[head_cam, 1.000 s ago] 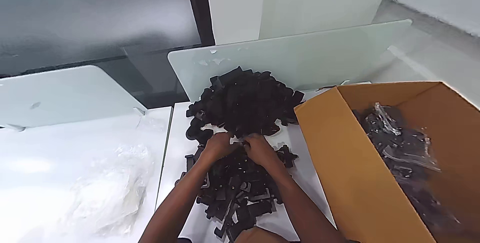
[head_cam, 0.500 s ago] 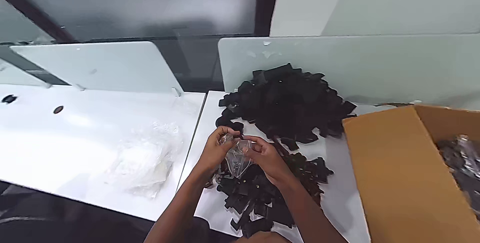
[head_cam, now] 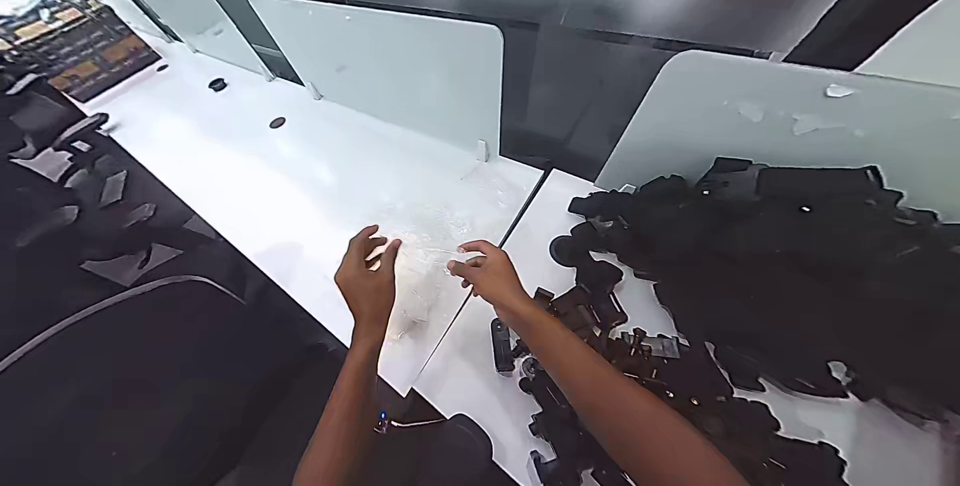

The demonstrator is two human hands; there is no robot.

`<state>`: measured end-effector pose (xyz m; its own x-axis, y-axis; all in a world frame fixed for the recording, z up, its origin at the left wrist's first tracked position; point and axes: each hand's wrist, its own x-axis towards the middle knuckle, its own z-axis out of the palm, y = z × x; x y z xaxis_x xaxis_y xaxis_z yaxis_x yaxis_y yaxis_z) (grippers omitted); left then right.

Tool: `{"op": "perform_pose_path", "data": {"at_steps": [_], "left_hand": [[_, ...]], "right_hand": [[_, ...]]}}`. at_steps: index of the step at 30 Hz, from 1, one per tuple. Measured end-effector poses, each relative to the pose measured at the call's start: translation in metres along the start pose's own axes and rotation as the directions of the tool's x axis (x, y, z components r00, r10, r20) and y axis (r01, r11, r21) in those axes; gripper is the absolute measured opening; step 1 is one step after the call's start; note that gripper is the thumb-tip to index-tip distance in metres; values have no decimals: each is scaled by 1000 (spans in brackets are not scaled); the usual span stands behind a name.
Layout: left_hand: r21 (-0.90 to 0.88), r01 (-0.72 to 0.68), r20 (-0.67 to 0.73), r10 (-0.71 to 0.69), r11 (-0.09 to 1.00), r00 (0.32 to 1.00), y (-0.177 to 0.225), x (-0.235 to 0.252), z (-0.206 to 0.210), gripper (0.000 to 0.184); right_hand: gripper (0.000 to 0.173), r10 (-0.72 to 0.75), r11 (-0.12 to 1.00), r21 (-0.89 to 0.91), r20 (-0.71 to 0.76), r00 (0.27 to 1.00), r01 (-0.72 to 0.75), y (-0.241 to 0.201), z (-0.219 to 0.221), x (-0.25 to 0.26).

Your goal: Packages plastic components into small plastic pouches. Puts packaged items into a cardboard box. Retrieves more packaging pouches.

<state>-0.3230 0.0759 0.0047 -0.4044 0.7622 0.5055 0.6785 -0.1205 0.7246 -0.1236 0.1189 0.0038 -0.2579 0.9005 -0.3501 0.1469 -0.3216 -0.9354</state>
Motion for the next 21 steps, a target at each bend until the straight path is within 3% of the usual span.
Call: {"op": "perform_pose_path", "data": {"at_steps": [2,5,8,11,13,14,16,19,21], "left_hand": [[280,-138,6,142,950,990,-10,4,-9,37],[487,-233,301,89,842,949,-25,5,-3,35],[482,-264,496,-11,836,868,-45,1,7,38],[415,-328,483,100,849,870,-29,-5,4,51],[343,-374,488,177,862,855,-4,-17,3,65],[291,-411,521,218,864,826,10,-28,5,75],[152,-508,620,319,848,717,38,-60,13,94],[-117,-555,772,427,823,470,76,-116,24,112],[-214,-573,813,470,791,345,91,-146,29,122]], "right_hand": [[47,32,999,-7,13,999,-32,-5,26,29],[65,55,998,4,49,997,-55,-4,43,54],[69,-164,935,-305,74,984,179,4,17,29],[51,-412,693,-527,271,870,492,19,-33,-26],[40,-427,556,-601,385,818,574,35,-69,-75],[38,-387,530,-641,400,831,555,44,-85,-100],[41,-324,510,-721,344,881,469,61,-109,-146],[55,-289,493,-797,227,930,348,87,-126,-197],[64,-295,463,-830,187,937,311,107,-124,-221]]}}
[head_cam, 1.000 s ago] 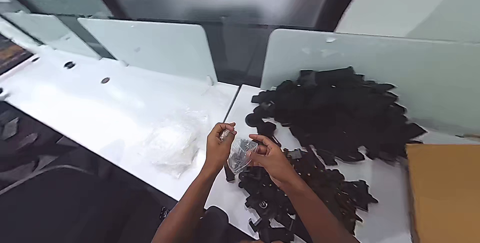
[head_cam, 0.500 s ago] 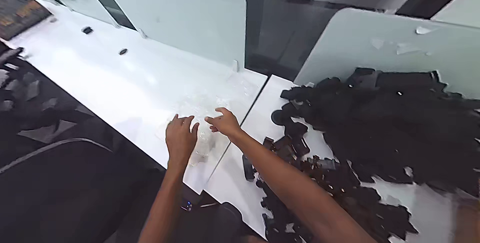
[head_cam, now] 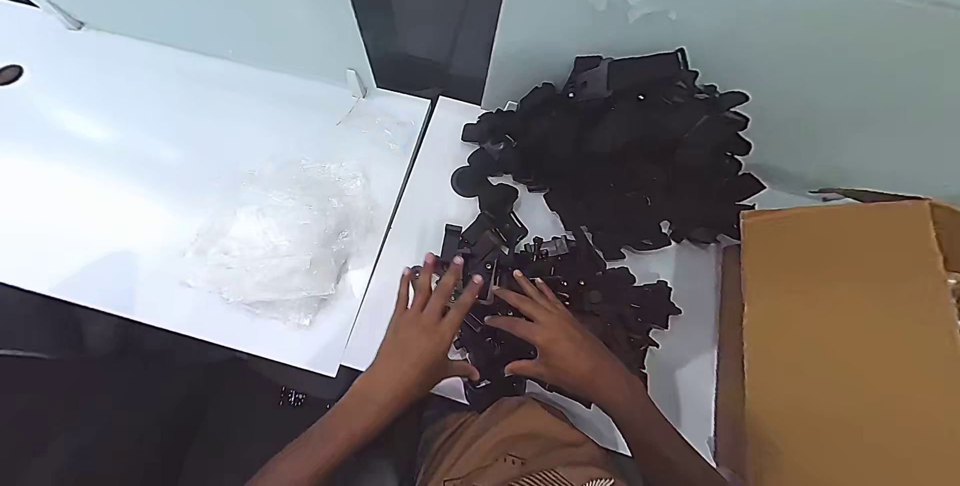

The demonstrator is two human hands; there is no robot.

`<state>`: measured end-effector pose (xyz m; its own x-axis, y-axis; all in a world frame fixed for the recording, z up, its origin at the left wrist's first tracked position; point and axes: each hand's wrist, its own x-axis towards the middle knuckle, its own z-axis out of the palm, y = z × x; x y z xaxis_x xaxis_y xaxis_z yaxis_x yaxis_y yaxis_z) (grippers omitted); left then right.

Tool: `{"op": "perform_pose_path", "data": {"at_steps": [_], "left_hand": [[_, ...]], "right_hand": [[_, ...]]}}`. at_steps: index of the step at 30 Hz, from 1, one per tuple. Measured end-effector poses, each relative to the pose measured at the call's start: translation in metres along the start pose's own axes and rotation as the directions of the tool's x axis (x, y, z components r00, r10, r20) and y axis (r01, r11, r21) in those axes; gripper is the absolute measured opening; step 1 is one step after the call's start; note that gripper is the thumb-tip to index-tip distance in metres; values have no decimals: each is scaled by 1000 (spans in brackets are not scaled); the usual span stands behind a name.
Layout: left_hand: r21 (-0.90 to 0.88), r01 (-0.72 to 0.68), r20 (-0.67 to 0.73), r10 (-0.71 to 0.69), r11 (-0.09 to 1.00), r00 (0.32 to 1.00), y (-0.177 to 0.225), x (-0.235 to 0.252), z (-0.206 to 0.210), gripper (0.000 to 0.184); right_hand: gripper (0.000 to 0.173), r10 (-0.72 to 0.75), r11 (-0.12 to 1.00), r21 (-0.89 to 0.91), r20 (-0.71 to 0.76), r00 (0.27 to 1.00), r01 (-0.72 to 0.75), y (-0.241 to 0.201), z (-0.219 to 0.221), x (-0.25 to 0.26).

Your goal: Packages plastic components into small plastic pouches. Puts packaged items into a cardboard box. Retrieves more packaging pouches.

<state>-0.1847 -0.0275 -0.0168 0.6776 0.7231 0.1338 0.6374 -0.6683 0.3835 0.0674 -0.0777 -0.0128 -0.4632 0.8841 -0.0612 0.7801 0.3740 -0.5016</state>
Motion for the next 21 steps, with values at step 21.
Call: {"op": "perform_pose_path", "data": {"at_steps": [21], "left_hand": [[98,-117,45,113,988,993,63,-13,42,122]], "right_hand": [[65,-34,982,-188,-257,966,-16,-8,40,-77]]}}
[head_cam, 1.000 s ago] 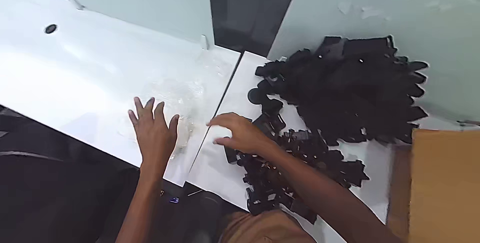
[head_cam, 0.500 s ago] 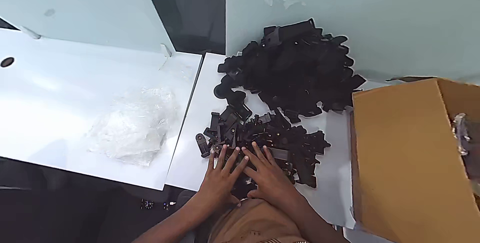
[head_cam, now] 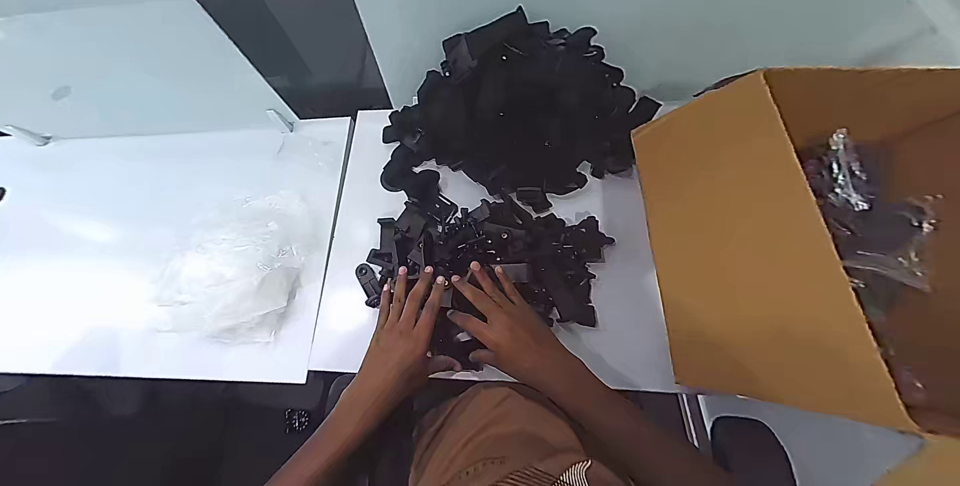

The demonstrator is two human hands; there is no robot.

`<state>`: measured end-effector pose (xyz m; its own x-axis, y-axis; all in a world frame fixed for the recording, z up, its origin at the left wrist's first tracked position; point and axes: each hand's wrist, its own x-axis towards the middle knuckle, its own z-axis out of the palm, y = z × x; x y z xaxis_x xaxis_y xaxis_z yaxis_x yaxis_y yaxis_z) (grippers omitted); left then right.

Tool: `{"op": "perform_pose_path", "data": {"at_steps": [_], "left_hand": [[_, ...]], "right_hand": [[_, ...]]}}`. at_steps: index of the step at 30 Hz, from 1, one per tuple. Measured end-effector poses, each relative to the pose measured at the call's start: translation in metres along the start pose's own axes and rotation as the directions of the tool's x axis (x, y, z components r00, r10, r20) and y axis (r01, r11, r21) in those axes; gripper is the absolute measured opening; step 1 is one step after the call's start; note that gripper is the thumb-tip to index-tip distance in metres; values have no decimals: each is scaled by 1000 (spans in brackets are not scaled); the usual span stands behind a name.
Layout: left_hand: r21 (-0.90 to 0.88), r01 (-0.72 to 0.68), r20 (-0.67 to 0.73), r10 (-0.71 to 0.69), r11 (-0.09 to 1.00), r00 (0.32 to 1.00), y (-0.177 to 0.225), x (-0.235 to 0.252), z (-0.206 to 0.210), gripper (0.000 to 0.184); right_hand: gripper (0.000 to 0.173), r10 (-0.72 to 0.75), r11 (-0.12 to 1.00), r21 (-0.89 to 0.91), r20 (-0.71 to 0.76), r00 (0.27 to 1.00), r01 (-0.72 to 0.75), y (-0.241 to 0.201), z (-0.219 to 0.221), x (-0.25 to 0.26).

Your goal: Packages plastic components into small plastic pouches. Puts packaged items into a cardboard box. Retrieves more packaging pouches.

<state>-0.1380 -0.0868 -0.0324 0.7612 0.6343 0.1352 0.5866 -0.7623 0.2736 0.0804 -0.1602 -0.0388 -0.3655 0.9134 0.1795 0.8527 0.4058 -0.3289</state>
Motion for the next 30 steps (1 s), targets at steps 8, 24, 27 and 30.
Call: {"op": "perform_pose_path", "data": {"at_steps": [8,24,27,30], "left_hand": [[128,-152,15,152,980,988,31,8,40,128],[-324,-611,-148,600,722,786,174,170,-19,28],[-349,-752,-182,747,559,639,243,222,-23,22],[-317,-819,-50,854,478,518,300,272,-16,22]], "right_hand": [[52,159,987,30,-46,986,-157,13,-21,-43],[28,660,743,174,-345,667,-646,26,-177,-138],[21,762,627,166,-335,554,-761,48,-225,-190],[13,842,534,156,-187,506,-831,85,-257,-237]]}}
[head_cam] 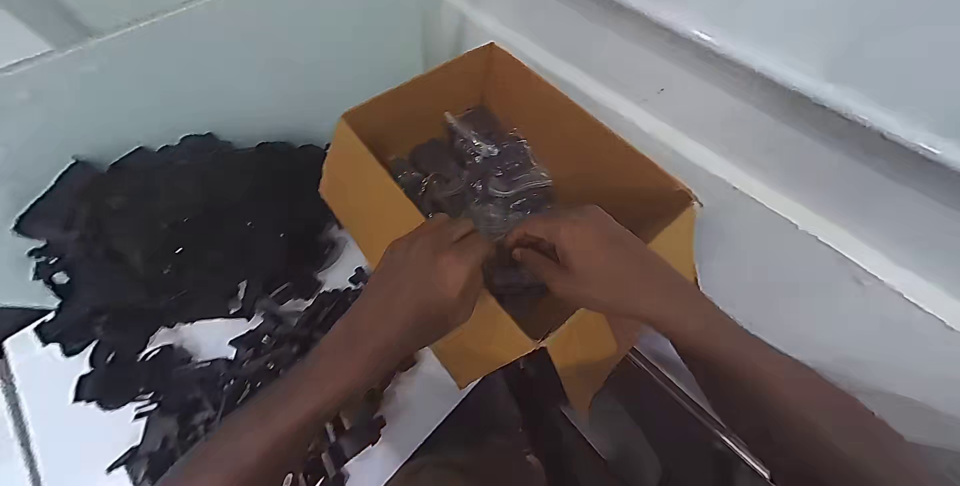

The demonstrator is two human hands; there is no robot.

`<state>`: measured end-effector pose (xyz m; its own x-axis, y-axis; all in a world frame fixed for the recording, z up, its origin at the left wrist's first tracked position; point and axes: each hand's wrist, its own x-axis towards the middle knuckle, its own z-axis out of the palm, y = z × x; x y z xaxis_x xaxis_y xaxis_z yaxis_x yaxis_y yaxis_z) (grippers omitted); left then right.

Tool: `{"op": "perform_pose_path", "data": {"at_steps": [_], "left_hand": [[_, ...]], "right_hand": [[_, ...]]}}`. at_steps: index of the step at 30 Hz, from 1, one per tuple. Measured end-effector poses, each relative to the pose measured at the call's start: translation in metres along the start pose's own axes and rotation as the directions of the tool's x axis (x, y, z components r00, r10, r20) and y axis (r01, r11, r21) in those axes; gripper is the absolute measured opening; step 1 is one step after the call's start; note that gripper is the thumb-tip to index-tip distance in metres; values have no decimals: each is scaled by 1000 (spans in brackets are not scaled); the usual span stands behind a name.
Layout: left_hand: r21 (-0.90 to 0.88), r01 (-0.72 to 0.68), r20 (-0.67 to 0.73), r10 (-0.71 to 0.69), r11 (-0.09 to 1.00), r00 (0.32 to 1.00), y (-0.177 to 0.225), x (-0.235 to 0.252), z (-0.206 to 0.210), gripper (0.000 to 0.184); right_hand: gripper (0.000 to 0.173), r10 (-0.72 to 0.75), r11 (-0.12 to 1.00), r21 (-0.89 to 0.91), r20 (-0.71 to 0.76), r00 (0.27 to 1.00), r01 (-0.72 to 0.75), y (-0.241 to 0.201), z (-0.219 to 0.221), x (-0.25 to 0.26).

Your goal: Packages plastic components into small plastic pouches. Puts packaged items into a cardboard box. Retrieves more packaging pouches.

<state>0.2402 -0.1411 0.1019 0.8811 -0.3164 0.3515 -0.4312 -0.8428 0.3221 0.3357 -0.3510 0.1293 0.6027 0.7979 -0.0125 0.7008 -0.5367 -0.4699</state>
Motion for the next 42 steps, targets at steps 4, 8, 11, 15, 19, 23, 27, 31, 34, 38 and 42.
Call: {"op": "perform_pose_path", "data": {"at_steps": [4,8,11,15,19,23,27,31,34,38,42], "left_hand": [[120,76,534,-129,990,836,-19,83,10,16],[244,166,756,-295,955,585,-53,154,50,25],[254,226,693,-340,940,636,-73,194,82,38],[313,183,622,-347,932,702,-92,220,125,70],[312,178,625,-342,933,702,-106,217,138,45],[326,199,640,-371,924,673,-101,214,136,43],[291,212,664,-357,933,657,-103,214,126,40],[221,146,662,-258,964,703,-101,207,88,22],[-11,208,564,-165,978,809,-94,188,45,19],[-367,284,253,-199,886,947,-59,131,-19,17],[-615,224,29,-263,756,964,-20,50,-64,13]], "right_hand": [[10,188,982,-40,261,947,-184,64,-14,41],[17,384,919,-258,401,832,-299,104,-11,89],[12,332,894,-409,337,881,-181,122,1,108],[18,264,866,-495,320,910,-77,137,16,131],[11,226,839,-544,397,889,30,146,13,141],[12,223,823,-564,421,879,61,141,4,140],[12,206,849,-528,373,905,24,128,-12,134],[15,235,899,-421,230,945,-121,109,-26,130],[16,182,928,-323,-37,983,-184,86,-36,120],[15,26,985,-144,-389,921,-89,27,-48,89],[15,-87,994,6,-513,854,105,-41,-49,54]]}}
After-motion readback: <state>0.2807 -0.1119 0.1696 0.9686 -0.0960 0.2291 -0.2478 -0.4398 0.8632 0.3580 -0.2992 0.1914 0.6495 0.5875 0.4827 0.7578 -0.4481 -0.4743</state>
